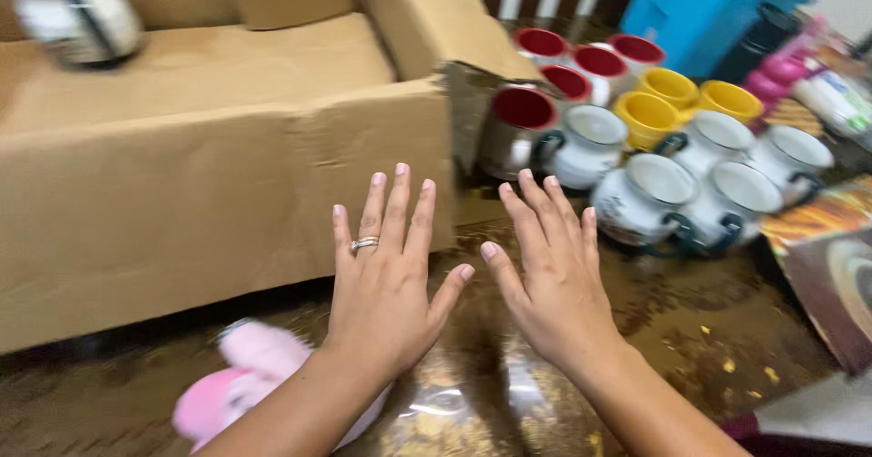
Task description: The person wipes several ceramic mugs with a pink cloth, handling them one at a time. They remove mugs from a cardboard box, wipe the exterior and interior, and place them on a table alongside other mugs.
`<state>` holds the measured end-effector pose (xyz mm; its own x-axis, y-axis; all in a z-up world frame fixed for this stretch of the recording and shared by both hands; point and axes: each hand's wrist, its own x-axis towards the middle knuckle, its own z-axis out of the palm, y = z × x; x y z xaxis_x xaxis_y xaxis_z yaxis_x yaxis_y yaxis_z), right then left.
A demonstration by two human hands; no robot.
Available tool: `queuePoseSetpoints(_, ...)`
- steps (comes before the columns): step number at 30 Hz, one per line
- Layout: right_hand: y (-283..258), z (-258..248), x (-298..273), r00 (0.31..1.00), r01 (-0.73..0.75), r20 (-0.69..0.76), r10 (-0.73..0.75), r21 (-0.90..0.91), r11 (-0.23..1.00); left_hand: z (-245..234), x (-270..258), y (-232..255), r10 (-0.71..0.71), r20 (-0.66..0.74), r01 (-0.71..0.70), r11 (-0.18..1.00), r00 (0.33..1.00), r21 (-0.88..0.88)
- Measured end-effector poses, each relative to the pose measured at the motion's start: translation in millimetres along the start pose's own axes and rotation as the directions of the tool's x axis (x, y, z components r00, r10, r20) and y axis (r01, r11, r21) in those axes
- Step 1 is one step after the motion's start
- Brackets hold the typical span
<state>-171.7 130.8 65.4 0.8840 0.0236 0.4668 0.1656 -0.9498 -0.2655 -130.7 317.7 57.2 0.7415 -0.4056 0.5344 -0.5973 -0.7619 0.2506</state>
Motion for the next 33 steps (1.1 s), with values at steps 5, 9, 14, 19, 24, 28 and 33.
queuePoseSetpoints(5,-70.9,15.9,9.5,0.995,0.102,0.016,-0.102,0.029,0.994,-47.2,-40.4,-44.5,-0.099,-0.060,0.104,0.991,0.993,0.080)
queuePoseSetpoints(9,-125.8,29.1,13.0,0.986,0.162,0.032,-0.163,0.033,0.986,-87.6,-73.3,-83.0,-0.165,-0.093,0.177,0.975,0.982,0.137)
queuePoseSetpoints(14,-189.7,48.5,18.9,0.972,0.233,0.020,-0.234,0.067,0.970,-132.2,-105.5,-133.0,-0.238,-0.116,0.257,0.947,0.964,0.194)
queuePoseSetpoints(19,-247.0,67.5,30.6,0.955,0.296,-0.011,-0.297,0.087,0.951,-166.4,-130.2,-178.9,-0.262,-0.146,0.292,0.922,0.954,0.255)
queuePoseSetpoints(24,-297.0,86.0,35.5,0.948,0.319,-0.022,-0.318,0.101,0.943,-188.8,-151.0,-211.2,-0.274,-0.157,0.307,0.918,0.949,0.253)
queuePoseSetpoints(28,-326.4,96.3,36.5,0.946,0.323,-0.019,-0.323,0.110,0.940,-203.9,-161.7,-231.4,-0.252,-0.171,0.290,0.923,0.952,0.253)
queuePoseSetpoints(33,-341.8,100.1,43.2,0.942,0.336,-0.026,-0.335,0.089,0.938,-211.8,-162.2,-246.4,-0.243,-0.171,0.280,0.928,0.955,0.244)
